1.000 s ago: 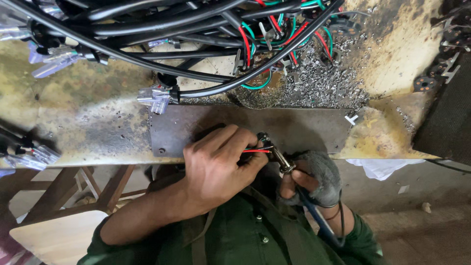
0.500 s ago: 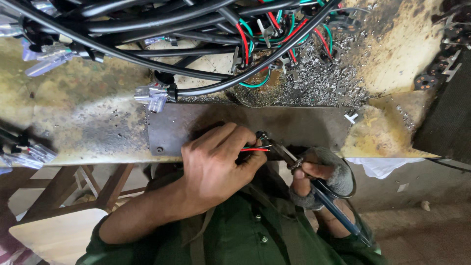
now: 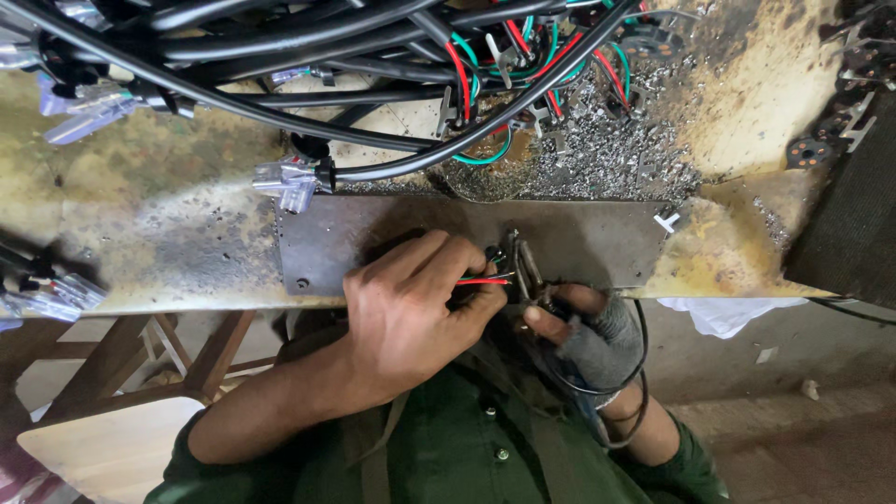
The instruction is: The person solders electrical wire connections at a workbench. They hold a red wire against a terminal with one hand while applying a soldering iron with the other, then set the finished wire aside and pick up the next wire to solder another joint, repeating this across the episode.
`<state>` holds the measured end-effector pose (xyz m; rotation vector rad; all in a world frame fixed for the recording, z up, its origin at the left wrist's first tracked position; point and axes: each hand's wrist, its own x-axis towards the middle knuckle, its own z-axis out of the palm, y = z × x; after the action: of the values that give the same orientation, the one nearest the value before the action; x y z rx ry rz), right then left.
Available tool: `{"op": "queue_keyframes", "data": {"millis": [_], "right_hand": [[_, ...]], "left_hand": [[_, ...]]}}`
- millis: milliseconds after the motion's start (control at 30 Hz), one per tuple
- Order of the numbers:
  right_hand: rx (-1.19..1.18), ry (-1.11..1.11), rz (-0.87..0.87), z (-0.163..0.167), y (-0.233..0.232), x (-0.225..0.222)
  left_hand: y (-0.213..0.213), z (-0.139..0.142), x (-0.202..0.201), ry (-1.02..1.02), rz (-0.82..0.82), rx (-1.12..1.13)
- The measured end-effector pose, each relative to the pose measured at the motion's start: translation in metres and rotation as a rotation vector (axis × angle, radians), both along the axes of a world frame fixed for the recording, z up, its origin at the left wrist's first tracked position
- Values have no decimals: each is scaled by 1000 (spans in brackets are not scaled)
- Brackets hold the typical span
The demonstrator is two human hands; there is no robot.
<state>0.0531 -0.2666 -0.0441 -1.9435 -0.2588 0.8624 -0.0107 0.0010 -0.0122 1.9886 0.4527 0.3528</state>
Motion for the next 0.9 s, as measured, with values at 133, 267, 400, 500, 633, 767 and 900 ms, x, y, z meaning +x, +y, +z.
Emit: {"op": "queue_keyframes", "data": {"millis": [133, 267, 400, 500, 633, 767, 900], "right_hand": [[-43, -702, 382, 12, 30, 10], [-97, -702, 410, 23, 46, 14], [-158, -355, 364, 32, 46, 15], [-213, -895, 747, 38, 43, 22], [23, -310, 447, 37, 50, 38], [382, -16, 63, 21, 74, 33], [646, 52, -36, 9, 95, 16]], "left_hand": [[-1, -1, 0, 4, 3, 1], [-1, 0, 1, 14, 2, 9], [-1, -1, 0, 13, 4, 2], [-2, 0, -1, 30, 10, 15], [-1, -2, 1, -2, -5, 13], [2, 0, 0, 38, -45, 33], [4, 0, -2, 63, -92, 38]]}}
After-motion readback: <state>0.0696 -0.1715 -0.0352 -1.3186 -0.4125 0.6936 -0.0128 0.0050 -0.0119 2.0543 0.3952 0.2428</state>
